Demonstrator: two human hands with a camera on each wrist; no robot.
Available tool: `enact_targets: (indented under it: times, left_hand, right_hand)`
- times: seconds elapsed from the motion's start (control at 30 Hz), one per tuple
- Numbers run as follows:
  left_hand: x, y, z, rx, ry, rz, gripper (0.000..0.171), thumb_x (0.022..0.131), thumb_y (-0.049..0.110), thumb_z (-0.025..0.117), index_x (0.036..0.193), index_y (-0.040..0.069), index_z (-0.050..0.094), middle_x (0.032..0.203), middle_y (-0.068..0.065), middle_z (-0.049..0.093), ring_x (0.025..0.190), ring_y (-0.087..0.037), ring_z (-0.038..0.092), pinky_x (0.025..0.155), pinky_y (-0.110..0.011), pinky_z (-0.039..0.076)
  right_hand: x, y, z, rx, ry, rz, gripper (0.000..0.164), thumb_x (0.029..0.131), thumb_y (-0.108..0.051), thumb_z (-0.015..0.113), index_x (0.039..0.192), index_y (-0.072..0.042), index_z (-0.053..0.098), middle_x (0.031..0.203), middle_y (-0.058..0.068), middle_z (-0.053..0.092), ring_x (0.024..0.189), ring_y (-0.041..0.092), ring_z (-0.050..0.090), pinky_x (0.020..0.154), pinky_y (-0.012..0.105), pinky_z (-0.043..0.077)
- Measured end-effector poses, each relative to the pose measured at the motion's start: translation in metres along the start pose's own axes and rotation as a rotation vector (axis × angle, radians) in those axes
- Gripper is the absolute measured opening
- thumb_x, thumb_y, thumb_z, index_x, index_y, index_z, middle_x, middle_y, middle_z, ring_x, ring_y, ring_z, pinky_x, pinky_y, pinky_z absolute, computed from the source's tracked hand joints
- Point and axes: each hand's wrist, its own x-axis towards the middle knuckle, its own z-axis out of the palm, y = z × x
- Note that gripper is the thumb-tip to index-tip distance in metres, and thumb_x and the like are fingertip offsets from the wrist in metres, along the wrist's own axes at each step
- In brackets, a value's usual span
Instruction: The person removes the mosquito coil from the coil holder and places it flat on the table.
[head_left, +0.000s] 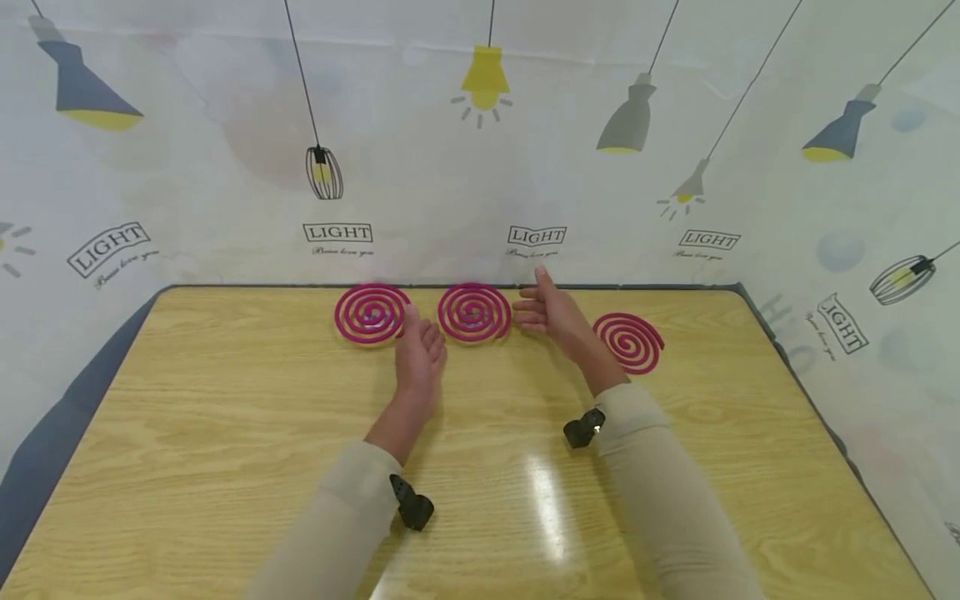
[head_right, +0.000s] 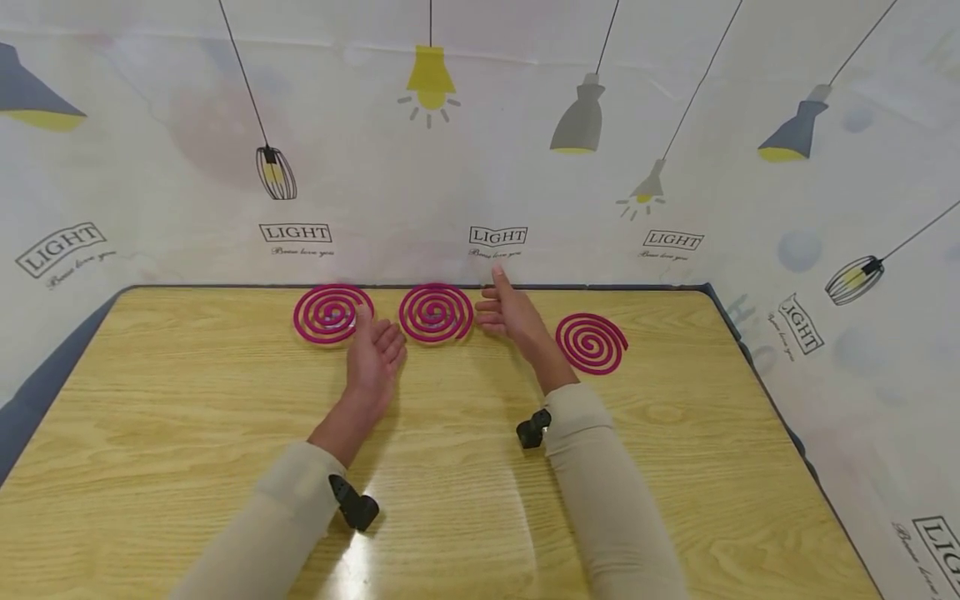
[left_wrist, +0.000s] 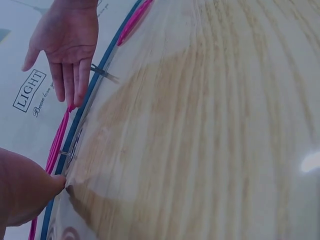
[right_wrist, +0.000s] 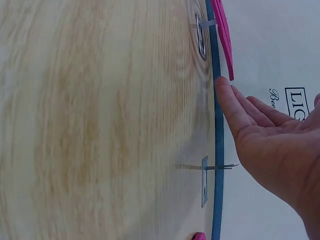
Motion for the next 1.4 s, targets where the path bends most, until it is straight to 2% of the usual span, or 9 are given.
enact_targets:
  times: [0.4,0.8,1.07,1.4]
  left_hand:
    - [0.005,0.004,0.006,-0.028,0.024,-0.021,0.085,0.099,0.062,0.029,0.152,-0.004,0.02,0.158,-0.02,0.024,0.146,-0.027,0.028,0.12,-0.035,0.027]
    - [0.007,0.005,0.008,-0.021,0.03,-0.028,0.084,0.099,0.063,0.03,0.152,-0.002,0.022,0.159,-0.018,0.025,0.145,-0.026,0.029,0.119,-0.034,0.028]
    - [0.006,0.007,0.01,-0.036,0.029,-0.004,0.081,0.101,0.059,0.032,0.151,-0.004,0.022,0.158,-0.02,0.026,0.145,-0.028,0.029,0.119,-0.036,0.028]
    - [0.001,0.011,0.007,0.035,0.015,0.017,0.081,0.101,0.058,0.032,0.15,-0.005,0.026,0.156,-0.02,0.031,0.143,-0.028,0.034,0.117,-0.035,0.032]
  right_hand:
    - [0.003,0.002,0.004,0.069,0.002,-0.03,0.084,0.098,-0.065,0.029,0.148,0.003,0.035,0.143,0.023,0.048,0.126,0.037,0.053,0.108,0.042,0.045]
    - [0.004,0.001,0.007,0.064,0.015,-0.035,0.083,0.099,-0.064,0.029,0.147,0.004,0.035,0.142,0.024,0.049,0.125,0.038,0.053,0.107,0.041,0.045]
    - [0.005,0.0,0.006,0.044,0.034,-0.045,0.084,0.099,-0.064,0.028,0.146,0.005,0.036,0.14,0.023,0.051,0.118,0.033,0.059,0.103,0.039,0.05]
    - [-0.005,-0.005,0.007,0.052,0.026,-0.045,0.083,0.099,-0.064,0.029,0.146,0.003,0.037,0.139,0.023,0.052,0.123,0.037,0.055,0.105,0.04,0.047]
